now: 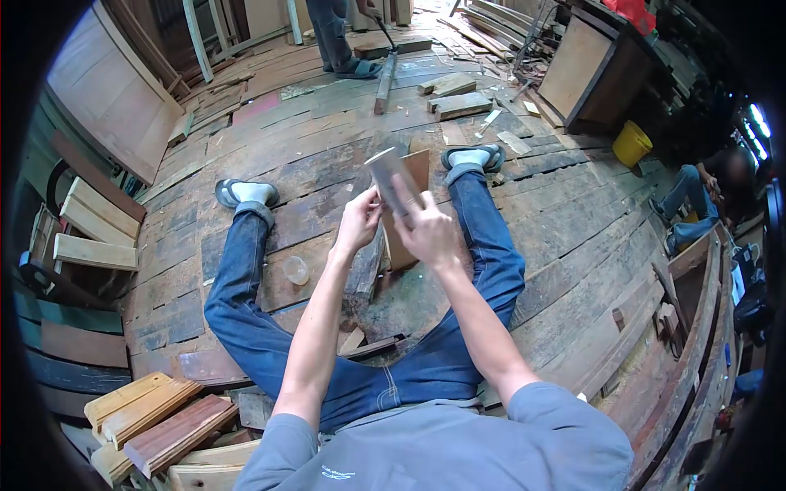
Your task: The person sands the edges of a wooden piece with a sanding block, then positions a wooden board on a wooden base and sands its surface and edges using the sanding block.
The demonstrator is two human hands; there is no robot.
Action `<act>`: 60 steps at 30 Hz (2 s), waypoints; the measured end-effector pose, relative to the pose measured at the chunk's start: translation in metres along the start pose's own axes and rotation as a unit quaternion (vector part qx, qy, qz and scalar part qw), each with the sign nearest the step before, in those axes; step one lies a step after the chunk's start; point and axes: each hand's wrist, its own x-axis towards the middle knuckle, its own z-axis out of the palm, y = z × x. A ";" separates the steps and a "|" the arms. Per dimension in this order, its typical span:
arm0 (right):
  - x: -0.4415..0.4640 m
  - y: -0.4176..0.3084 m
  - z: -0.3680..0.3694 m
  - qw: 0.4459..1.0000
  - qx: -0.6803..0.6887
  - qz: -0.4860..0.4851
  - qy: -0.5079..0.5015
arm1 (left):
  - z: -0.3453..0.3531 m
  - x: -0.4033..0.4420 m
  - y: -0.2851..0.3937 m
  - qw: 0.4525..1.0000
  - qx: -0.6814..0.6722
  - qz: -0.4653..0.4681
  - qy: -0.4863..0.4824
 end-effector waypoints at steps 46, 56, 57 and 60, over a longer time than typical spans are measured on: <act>-0.010 0.022 0.031 0.999 0.025 -0.020 -0.017 | -0.008 0.007 -0.013 0.998 0.055 -0.026 0.019; 0.018 0.045 0.016 0.978 0.175 0.056 0.099 | -0.003 0.015 0.002 0.997 0.036 -0.044 0.045; 0.020 0.049 0.021 0.967 0.214 0.060 0.127 | -0.002 0.017 0.007 0.996 0.039 -0.055 0.054; 0.013 0.055 0.033 0.869 0.432 0.224 0.094 | 0.002 0.029 0.020 0.988 0.082 -0.116 0.063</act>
